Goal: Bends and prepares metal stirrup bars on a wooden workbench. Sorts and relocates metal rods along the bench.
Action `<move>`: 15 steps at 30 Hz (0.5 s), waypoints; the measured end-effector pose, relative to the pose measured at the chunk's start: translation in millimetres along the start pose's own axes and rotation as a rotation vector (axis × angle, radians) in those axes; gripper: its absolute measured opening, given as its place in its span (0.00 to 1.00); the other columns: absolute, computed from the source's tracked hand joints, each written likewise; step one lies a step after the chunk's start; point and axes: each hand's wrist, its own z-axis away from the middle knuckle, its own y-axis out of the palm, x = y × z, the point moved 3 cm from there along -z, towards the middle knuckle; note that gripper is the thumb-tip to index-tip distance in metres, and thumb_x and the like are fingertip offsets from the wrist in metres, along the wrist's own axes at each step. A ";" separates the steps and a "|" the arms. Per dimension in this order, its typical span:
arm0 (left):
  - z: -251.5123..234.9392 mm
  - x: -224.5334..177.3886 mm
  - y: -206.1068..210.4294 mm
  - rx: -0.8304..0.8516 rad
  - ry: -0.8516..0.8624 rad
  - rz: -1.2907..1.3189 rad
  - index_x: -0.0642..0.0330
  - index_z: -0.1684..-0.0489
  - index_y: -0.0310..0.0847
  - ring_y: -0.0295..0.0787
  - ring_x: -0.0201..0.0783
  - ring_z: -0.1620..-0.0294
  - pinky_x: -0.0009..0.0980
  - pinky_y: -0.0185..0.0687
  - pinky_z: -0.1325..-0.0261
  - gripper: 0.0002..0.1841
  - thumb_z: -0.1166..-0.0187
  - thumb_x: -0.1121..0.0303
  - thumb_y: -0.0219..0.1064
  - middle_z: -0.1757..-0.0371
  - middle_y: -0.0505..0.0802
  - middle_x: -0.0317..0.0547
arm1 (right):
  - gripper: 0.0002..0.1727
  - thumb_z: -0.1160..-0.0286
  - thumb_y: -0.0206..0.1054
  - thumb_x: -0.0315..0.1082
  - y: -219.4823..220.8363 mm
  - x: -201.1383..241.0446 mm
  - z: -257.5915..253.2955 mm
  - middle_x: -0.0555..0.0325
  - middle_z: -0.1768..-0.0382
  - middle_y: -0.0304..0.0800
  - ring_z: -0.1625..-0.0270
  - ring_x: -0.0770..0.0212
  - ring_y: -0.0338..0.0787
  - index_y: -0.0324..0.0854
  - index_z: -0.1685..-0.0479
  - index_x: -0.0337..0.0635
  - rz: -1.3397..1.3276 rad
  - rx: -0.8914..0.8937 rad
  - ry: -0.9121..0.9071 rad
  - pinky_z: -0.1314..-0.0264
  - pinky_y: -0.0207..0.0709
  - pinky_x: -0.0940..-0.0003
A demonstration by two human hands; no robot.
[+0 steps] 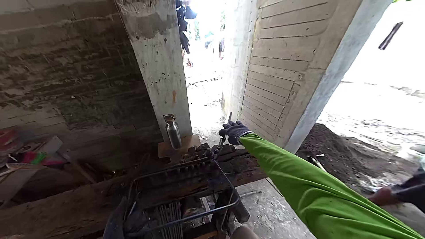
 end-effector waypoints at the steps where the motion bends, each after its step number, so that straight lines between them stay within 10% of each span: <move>1: 2.0 -1.0 1.7 -0.023 -0.004 -0.022 0.46 0.74 0.74 0.68 0.30 0.90 0.30 0.74 0.84 0.30 0.07 0.40 0.35 0.89 0.69 0.30 | 0.28 0.37 0.75 0.36 2.1 -9.3 8.1 0.54 0.20 0.79 0.13 0.39 0.67 0.85 0.33 0.72 -0.015 -0.026 -0.007 0.13 0.52 0.28; 8: 6.9 -4.6 -5.4 -0.030 -0.085 -0.159 0.44 0.70 0.74 0.74 0.31 0.89 0.32 0.79 0.82 0.31 0.09 0.35 0.33 0.88 0.75 0.31 | 0.17 0.23 0.70 0.54 18.4 -83.6 188.6 0.57 0.52 0.93 0.45 0.47 0.90 0.87 0.36 0.74 -0.104 -0.125 -0.069 0.36 0.79 0.39; 15: 12.2 0.9 -8.5 -0.058 -0.046 -0.183 0.45 0.68 0.76 0.84 0.35 0.81 0.38 0.87 0.75 0.29 0.09 0.37 0.39 0.82 0.82 0.34 | 0.30 0.19 0.58 0.66 37.6 7.6 351.8 0.44 0.65 0.92 0.62 0.36 0.92 0.72 0.22 0.66 -0.471 0.197 0.081 0.61 0.82 0.29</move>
